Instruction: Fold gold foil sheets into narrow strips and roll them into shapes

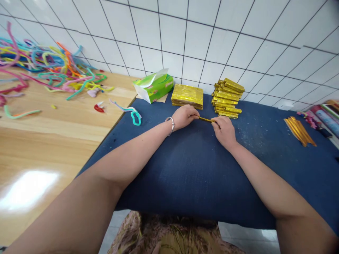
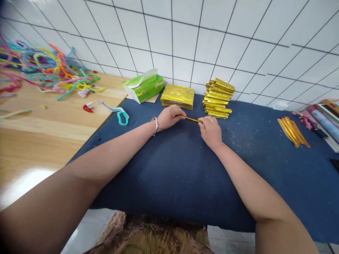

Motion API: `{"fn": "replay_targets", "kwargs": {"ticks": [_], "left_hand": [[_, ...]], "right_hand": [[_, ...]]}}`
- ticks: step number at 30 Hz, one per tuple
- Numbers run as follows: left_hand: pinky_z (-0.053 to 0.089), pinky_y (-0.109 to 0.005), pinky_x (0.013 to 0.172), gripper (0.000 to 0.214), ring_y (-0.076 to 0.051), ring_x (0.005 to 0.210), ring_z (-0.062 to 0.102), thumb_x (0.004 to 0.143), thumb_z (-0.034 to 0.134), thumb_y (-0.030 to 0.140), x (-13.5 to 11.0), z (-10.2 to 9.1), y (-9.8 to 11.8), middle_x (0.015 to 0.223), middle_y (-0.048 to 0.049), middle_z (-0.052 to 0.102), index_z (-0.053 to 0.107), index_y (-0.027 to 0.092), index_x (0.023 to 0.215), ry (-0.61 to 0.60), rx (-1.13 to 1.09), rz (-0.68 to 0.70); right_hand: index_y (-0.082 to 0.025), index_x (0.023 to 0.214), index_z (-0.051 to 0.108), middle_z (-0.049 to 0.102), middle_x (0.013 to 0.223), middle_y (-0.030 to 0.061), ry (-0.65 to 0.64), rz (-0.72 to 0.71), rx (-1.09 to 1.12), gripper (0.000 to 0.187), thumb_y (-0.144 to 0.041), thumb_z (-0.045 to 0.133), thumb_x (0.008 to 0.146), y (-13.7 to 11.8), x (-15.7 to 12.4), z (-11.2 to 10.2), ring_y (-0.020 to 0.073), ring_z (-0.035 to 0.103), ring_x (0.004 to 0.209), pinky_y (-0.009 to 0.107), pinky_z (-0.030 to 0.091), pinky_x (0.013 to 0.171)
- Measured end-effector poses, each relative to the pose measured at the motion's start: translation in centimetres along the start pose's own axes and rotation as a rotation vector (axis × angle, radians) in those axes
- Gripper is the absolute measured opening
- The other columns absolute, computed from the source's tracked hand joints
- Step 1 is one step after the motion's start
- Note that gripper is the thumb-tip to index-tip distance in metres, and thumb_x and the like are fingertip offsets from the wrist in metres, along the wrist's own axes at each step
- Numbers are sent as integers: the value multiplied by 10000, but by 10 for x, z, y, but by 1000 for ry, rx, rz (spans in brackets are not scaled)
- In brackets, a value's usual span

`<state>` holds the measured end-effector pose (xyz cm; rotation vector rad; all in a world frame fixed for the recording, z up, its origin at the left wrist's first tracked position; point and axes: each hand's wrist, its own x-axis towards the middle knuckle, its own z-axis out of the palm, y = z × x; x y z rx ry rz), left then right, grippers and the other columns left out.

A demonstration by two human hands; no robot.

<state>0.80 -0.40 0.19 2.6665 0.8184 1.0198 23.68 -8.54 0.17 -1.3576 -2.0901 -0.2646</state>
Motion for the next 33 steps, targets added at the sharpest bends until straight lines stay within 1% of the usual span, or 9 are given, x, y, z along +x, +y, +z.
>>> {"fn": "replay_targets", "kwargs": {"ticks": [3, 6, 10, 13, 19, 23, 28, 31, 33], "left_hand": [[429, -295, 793, 178, -161, 844, 564, 888, 541, 279, 0, 4, 12, 853, -40, 665, 694, 189, 890, -25, 80, 79], [418, -302, 797, 189, -171, 857, 548, 900, 512, 273, 1, 7, 28, 868, -41, 658, 682, 190, 909, -55, 122, 147], [411, -300, 784, 179, -175, 836, 528, 896, 496, 238, 2, 9, 41, 838, -39, 638, 665, 182, 888, -82, 140, 156], [407, -300, 773, 178, -179, 831, 518, 897, 486, 237, 2, 8, 40, 827, -42, 624, 652, 179, 872, -90, 149, 161], [407, -304, 770, 232, -179, 819, 504, 929, 440, 276, 2, 6, 36, 849, -62, 613, 640, 165, 887, -54, 156, 152], [409, -298, 772, 217, -174, 833, 522, 925, 459, 285, 2, 7, 32, 860, -59, 616, 640, 170, 895, -70, 125, 149], [409, -279, 737, 216, -161, 814, 558, 921, 479, 307, 1, 3, 22, 838, -47, 628, 648, 175, 894, -98, 105, 83], [405, -283, 735, 203, -161, 795, 561, 912, 494, 303, 1, -1, 20, 802, -35, 627, 650, 179, 870, -83, 137, 95], [409, -277, 742, 199, -157, 802, 565, 911, 497, 303, 0, -1, 20, 810, -31, 631, 652, 183, 877, -84, 130, 99]], "right_hand": [[-176, 1099, 618, 631, 1049, 97, -30, -86, -70, 306, -353, 435, 927, -7, 2, -3, 239, 516, 1008, 382, 383, 900], [-183, 983, 652, 647, 948, 77, -111, -160, -147, 274, -338, 432, 931, -13, 1, -5, 237, 506, 950, 377, 360, 832], [-180, 839, 651, 633, 798, 71, -138, -191, -211, 301, -312, 402, 942, -16, 0, -4, 223, 490, 862, 369, 315, 757], [-176, 809, 638, 622, 767, 71, -156, -210, -236, 322, -321, 388, 949, -16, 0, -3, 218, 483, 839, 360, 301, 740], [-163, 922, 641, 645, 845, 87, -160, -168, -219, 329, -326, 358, 961, -12, 1, -2, 217, 495, 854, 349, 300, 734], [-168, 898, 640, 644, 817, 81, -179, -171, -244, 353, -346, 342, 965, -10, -1, -2, 217, 502, 832, 350, 299, 740], [-173, 949, 638, 639, 851, 85, -139, -134, -207, 373, -350, 310, 972, -7, -1, 1, 218, 505, 850, 342, 305, 735], [-179, 993, 634, 646, 863, 79, -123, -108, -176, 374, -351, 302, 975, -4, -2, 2, 216, 514, 858, 337, 310, 741], [-185, 965, 637, 647, 821, 68, -121, -76, -180, 379, -371, 307, 973, -2, -3, 3, 211, 518, 814, 334, 310, 728]]}}
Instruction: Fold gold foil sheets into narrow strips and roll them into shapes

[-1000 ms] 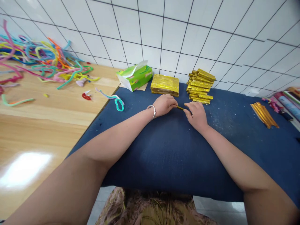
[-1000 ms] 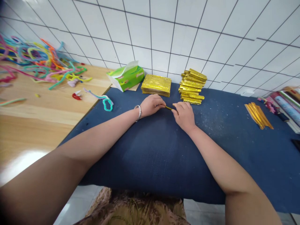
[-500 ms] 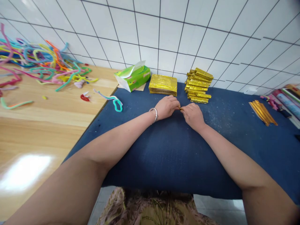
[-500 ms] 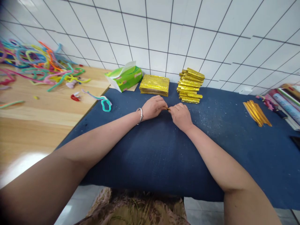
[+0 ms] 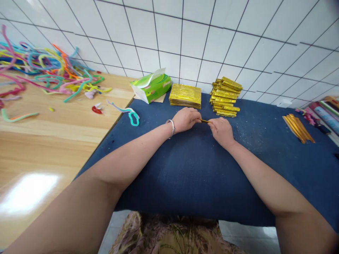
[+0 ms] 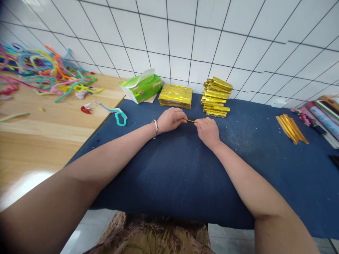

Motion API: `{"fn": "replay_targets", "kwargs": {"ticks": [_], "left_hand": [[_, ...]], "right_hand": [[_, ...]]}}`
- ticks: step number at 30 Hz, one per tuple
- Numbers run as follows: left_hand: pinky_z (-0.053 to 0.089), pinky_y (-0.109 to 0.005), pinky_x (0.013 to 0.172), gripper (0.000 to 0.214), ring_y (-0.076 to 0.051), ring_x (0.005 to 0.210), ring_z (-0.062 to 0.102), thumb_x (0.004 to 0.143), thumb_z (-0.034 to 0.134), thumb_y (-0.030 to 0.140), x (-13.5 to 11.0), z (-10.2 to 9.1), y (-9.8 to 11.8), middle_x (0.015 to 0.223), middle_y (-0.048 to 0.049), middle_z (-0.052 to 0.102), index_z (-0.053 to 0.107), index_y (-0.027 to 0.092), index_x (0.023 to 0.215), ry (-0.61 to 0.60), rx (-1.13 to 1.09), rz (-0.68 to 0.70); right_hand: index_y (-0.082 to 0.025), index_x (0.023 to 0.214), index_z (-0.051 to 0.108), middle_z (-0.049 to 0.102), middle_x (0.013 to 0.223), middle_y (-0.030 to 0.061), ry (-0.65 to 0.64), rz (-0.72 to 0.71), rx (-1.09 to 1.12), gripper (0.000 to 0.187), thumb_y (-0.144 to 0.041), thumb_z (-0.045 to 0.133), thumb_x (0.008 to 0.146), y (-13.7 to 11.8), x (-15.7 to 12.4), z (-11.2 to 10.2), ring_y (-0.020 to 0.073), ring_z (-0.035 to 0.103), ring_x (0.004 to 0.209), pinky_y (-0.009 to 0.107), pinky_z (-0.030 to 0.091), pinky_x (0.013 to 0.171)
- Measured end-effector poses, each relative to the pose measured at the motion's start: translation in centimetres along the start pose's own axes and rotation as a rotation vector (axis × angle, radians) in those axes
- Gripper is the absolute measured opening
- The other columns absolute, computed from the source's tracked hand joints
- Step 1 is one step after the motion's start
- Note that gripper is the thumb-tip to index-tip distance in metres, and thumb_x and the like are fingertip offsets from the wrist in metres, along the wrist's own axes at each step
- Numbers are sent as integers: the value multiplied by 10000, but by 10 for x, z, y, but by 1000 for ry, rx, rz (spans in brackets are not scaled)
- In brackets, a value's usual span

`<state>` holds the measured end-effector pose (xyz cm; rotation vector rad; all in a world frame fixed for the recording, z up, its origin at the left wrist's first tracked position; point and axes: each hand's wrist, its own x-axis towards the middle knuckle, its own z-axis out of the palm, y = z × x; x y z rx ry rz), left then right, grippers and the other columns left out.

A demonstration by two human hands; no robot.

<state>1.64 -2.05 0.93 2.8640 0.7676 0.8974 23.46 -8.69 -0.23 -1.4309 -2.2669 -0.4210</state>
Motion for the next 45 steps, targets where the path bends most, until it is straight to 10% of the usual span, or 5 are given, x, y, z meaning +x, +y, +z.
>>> {"fn": "replay_targets", "kwargs": {"ticks": [25, 45], "left_hand": [[388, -238, 608, 250, -112, 652, 558, 837, 599, 413, -4, -1, -15, 721, -1, 649, 672, 181, 781, 104, -128, -355], [466, -265, 816, 149, -131, 860, 568, 868, 556, 242, -5, 10, -36, 864, -26, 631, 695, 188, 885, 240, -197, -323]], "right_hand": [[-198, 1034, 620, 698, 931, 58, -12, 160, 54, 316, -358, 356, 964, 6, 0, 2, 208, 606, 857, 308, 339, 735], [-171, 1290, 488, 704, 1009, 56, -60, 85, 170, 404, -156, 338, 915, 10, 1, 6, 206, 614, 918, 340, 379, 814]]}}
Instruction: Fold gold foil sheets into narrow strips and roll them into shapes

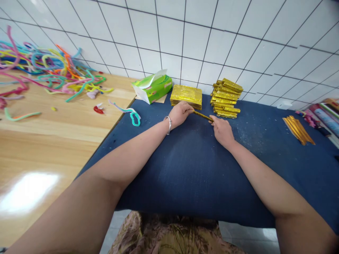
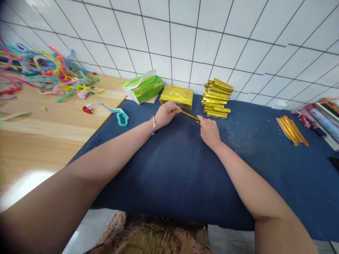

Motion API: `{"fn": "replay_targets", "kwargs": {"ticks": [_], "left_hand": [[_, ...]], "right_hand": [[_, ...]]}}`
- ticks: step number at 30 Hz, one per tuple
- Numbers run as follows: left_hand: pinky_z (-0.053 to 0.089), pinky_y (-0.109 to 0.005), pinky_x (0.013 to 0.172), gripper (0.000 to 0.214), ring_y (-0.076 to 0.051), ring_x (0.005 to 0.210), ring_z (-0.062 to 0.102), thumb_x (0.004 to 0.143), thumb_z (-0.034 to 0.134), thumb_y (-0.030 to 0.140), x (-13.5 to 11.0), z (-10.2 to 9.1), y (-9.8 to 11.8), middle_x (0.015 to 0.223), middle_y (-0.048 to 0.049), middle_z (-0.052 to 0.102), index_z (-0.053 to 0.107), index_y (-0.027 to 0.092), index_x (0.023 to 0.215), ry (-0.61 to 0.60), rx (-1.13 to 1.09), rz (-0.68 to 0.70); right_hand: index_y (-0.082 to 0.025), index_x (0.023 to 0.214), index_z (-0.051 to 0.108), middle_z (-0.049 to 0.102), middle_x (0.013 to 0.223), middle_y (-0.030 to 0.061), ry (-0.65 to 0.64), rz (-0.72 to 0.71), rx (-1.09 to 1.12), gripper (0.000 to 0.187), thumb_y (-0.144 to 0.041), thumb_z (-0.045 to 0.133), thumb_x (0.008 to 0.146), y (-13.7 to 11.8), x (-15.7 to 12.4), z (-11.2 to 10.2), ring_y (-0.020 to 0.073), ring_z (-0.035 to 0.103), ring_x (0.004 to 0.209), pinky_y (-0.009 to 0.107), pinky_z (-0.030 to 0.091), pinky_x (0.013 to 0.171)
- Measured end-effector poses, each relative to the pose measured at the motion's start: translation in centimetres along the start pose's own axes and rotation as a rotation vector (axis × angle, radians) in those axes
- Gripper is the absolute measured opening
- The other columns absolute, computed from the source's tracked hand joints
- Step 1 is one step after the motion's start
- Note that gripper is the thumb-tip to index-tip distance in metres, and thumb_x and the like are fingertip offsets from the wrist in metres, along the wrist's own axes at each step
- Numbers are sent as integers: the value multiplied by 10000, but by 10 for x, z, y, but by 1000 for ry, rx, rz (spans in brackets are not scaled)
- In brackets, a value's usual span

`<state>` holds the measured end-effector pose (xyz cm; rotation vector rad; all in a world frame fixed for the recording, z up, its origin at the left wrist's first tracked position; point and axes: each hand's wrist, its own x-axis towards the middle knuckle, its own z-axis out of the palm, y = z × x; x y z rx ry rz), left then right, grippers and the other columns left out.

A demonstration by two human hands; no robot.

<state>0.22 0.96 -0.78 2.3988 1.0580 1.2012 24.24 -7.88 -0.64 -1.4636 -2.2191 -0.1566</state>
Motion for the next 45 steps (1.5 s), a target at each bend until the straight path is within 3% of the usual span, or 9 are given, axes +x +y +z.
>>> {"fn": "replay_targets", "kwargs": {"ticks": [9, 19, 26, 30, 34, 38, 42, 45], "left_hand": [[459, -263, 794, 161, -132, 827, 548, 877, 527, 232, 0, -9, 9, 809, -22, 597, 650, 168, 796, 24, 38, 40], [449, -270, 805, 166, -133, 843, 533, 889, 501, 225, 0, -6, 9, 827, -30, 590, 630, 164, 805, 7, 5, 34], [436, -247, 733, 85, -117, 767, 547, 840, 575, 223, -1, -5, 9, 800, -1, 613, 638, 173, 867, -110, -78, -22], [431, -243, 726, 80, -120, 769, 553, 835, 588, 228, -2, -3, 17, 790, -2, 610, 637, 168, 818, -171, -42, 65], [434, -234, 741, 107, -121, 802, 568, 867, 548, 242, -6, 8, 34, 840, -8, 610, 630, 176, 844, -257, 4, 145], [442, -228, 772, 144, -130, 875, 586, 883, 536, 300, -10, 17, 50, 934, -17, 610, 610, 190, 941, -351, 53, 193], [437, -221, 751, 150, -130, 866, 593, 898, 516, 312, -9, 16, 56, 919, -12, 607, 607, 193, 906, -384, 116, 199], [426, -218, 713, 154, -127, 836, 586, 905, 499, 296, -7, 11, 55, 884, -8, 598, 606, 192, 865, -365, 140, 208]], "right_hand": [[-198, 1185, 570, 690, 776, 9, 44, 44, -13, 332, -258, 351, 943, -7, -1, -9, 182, 621, 763, 317, 373, 803], [-208, 1131, 588, 684, 770, -2, 65, 59, 16, 295, -255, 372, 935, -5, -1, -7, 181, 618, 760, 316, 372, 800], [-201, 1074, 620, 686, 918, 50, 72, 45, 6, 290, -255, 376, 928, 1, 3, -5, 218, 581, 899, 350, 372, 823], [-193, 994, 658, 660, 1037, 78, 88, -8, -63, 259, -313, 441, 918, -5, 6, -7, 240, 528, 991, 367, 347, 863], [-197, 1034, 647, 671, 970, 68, 43, -85, -137, 281, -365, 450, 926, -15, 3, -8, 234, 518, 955, 372, 322, 823], [-182, 950, 658, 672, 864, 64, 39, -174, -205, 300, -318, 390, 953, -16, -1, -7, 212, 516, 884, 368, 302, 808], [-191, 861, 656, 653, 765, 47, 27, -207, -234, 305, -281, 381, 956, -16, -1, -8, 197, 509, 817, 355, 297, 781], [-185, 900, 651, 656, 778, 51, 30, -200, -214, 300, -287, 376, 961, -16, 1, -8, 195, 513, 822, 346, 294, 768]]}}
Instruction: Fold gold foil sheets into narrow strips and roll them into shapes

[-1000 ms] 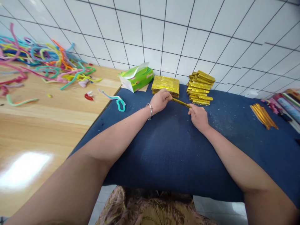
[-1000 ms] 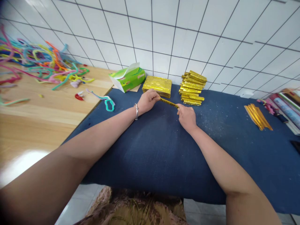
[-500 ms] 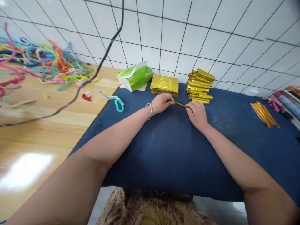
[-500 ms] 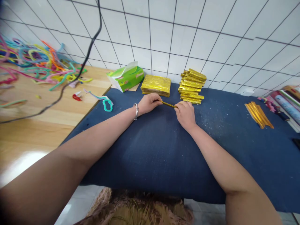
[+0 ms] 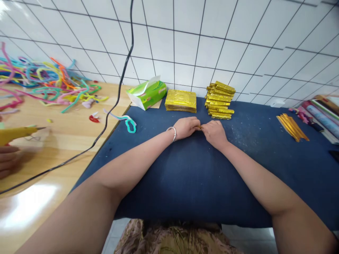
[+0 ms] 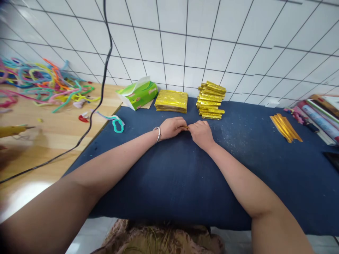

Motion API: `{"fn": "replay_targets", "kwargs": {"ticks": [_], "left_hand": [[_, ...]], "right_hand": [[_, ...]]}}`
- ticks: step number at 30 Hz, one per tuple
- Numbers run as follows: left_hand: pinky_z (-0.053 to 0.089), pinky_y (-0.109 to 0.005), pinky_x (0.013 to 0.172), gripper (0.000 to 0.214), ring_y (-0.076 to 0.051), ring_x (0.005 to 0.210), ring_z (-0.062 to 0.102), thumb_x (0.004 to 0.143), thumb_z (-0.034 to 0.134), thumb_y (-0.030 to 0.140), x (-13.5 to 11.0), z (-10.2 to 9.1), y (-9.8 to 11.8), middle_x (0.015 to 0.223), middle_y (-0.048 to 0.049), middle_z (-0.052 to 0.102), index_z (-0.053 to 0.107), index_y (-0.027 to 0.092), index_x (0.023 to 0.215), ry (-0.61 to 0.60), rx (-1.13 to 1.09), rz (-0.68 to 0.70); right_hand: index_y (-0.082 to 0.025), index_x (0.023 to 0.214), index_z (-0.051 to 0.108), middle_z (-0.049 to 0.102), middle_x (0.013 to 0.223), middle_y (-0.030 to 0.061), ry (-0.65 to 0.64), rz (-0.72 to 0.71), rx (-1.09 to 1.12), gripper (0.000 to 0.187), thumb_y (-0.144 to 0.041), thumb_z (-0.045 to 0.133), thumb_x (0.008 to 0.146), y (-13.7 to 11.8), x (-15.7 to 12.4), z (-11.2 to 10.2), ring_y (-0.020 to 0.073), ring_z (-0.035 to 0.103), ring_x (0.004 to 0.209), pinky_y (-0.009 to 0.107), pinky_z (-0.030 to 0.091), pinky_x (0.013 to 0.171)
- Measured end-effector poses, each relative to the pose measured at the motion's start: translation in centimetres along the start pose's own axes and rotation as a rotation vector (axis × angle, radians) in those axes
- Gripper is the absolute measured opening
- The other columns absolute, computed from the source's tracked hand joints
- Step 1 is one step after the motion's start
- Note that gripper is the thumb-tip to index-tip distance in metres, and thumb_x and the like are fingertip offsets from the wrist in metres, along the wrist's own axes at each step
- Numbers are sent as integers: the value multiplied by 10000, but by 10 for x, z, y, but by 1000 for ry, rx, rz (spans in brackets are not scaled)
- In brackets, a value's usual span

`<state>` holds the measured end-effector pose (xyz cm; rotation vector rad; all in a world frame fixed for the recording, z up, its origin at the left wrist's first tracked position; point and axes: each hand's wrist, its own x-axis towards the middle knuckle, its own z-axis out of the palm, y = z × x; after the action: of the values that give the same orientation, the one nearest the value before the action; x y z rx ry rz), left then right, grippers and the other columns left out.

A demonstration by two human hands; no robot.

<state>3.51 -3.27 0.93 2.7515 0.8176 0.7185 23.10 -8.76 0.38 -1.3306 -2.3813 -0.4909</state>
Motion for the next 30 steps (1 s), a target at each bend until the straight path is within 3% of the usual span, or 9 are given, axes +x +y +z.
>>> {"fn": "replay_targets", "kwargs": {"ticks": [5, 15, 23, 27, 30], "left_hand": [[414, -219, 678, 149, -119, 777, 561, 901, 505, 295, -1, -6, -13, 865, -5, 581, 604, 190, 865, 97, -29, -54], [440, -235, 761, 191, -133, 858, 589, 927, 464, 314, 1, -8, -13, 921, -24, 623, 610, 194, 952, -17, -72, 8], [445, -248, 729, 223, -139, 795, 583, 930, 455, 323, -5, -12, -22, 838, -29, 618, 632, 188, 910, 118, -50, -92], [455, -254, 746, 216, -141, 810, 587, 924, 459, 322, -7, -11, -27, 842, -22, 622, 634, 197, 904, 106, -91, -103], [464, -258, 745, 220, -138, 791, 591, 924, 443, 302, -8, -7, -29, 833, -19, 630, 637, 201, 942, 104, -135, -123]], "right_hand": [[-182, 899, 643, 660, 802, 59, 31, 84, 25, 327, -349, 370, 966, 7, 1, 1, 190, 516, 800, 337, 287, 746], [-190, 868, 638, 658, 755, 41, -1, 47, 57, 299, -316, 384, 965, 10, 2, 1, 186, 525, 790, 343, 300, 761], [-181, 992, 635, 685, 886, 64, 31, 133, 130, 296, -321, 375, 968, 13, -2, 2, 194, 544, 839, 334, 320, 757], [-191, 948, 641, 693, 872, 46, -14, 138, 162, 294, -332, 383, 965, 13, -4, 5, 187, 552, 793, 329, 334, 748], [-192, 1029, 635, 685, 882, 61, -22, 176, 183, 288, -305, 379, 962, 13, -5, 6, 200, 558, 821, 329, 357, 755]]}}
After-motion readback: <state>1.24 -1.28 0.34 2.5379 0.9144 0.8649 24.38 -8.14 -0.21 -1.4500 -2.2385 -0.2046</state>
